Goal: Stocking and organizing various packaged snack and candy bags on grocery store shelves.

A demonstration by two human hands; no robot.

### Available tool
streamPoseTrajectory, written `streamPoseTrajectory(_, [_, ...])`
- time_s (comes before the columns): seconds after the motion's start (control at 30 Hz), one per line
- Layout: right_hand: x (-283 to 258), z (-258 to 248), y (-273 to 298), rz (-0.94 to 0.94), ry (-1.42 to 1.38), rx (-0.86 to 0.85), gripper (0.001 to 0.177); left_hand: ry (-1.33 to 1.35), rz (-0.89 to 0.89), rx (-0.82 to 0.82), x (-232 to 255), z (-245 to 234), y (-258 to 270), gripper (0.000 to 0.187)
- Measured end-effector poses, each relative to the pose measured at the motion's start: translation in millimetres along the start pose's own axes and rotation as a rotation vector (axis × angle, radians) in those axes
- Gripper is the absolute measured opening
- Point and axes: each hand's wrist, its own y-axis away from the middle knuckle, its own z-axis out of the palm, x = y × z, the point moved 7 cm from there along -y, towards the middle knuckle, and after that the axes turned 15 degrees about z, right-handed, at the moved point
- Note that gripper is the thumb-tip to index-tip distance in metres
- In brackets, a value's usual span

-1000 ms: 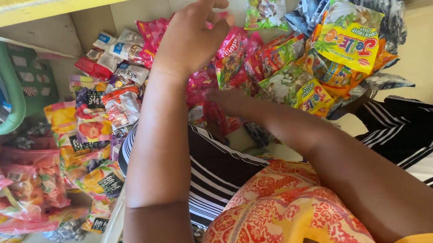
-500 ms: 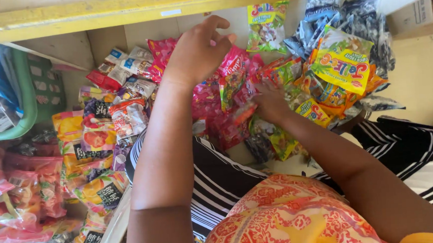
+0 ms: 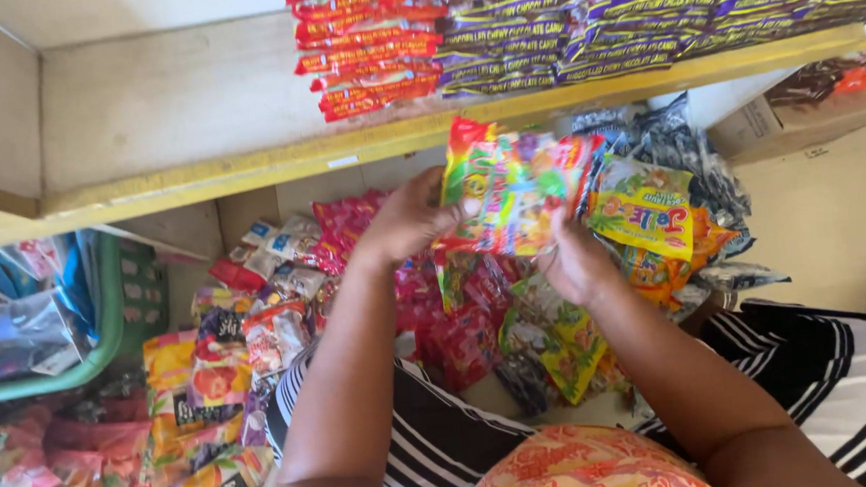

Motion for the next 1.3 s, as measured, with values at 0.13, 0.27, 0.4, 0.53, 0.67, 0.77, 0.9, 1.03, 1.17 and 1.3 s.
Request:
streamPoseTrajectory(0.13, [6.5, -20.6, 2.6, 0.112, 0.98, 0.466, 0.046, -0.061, 0.04, 0.179, 4.5, 2.2, 1.5, 0.051])
streamPoseTrajectory(0.27, [-1.5, 2.5, 3.6, 0.145, 0.891, 0.397, 0.037, 0.2, 0.059, 0.222, -17.0, -4.3, 0.4, 0.043])
streamPoseTrajectory(0.4, [-27.3, 26.7, 8.5, 0.008, 1.088, 0.383, 0.033, 0.328, 0.082, 0.195, -5.5, -2.7, 3.3, 0.034])
streamPoseTrajectory(0.53, [-54.0, 91.0, 21.8, -0.003, 0.607, 0.004, 0.056, 0.356, 0.09, 0.175, 1.0, -5.3, 5.4, 0.033])
streamPoseTrajectory(0.67, [-48.9, 82.5, 16.8, 0.023, 0.311, -0.024, 0.05, 0.337, 0.131, 0.086, 18.4, 2.7, 9.3, 0.037])
streamPoseTrajectory(0.77, [-36.2, 35.7, 3.4, -0.022, 0.429, 0.13, 0.031, 0.177, 0.042, 0.102, 7.2, -2.6, 10.3, 0.033])
streamPoseTrajectory(0.9, [-37.4, 39.3, 3.7, -0.046, 0.482, 0.099, 0.027, 0.087, 0.11, 0.198, -19.0, -15.6, 8.0, 0.031])
streamPoseTrajectory(1.03, [-40.0, 29.9, -1.6, -0.029, 0.47, 0.039, 0.026, 0.167, 0.151, 0.292, 0.9, -20.4, 10.9, 0.038])
streamPoseTrajectory(1.17, [-27.0, 18.5, -2.5, 0.109, 0.493, 0.067, 0.029, 0.414, 0.006, 0.279, 7.9, -26.8, 16.4, 0.044])
streamPoseTrajectory(1.3, [-25.8, 56.4, 9.3, 0.14, 0.479, 0.011, 0.042, 0.11, 0.014, 0.251, 16.8, -46.4, 20.5, 0.051])
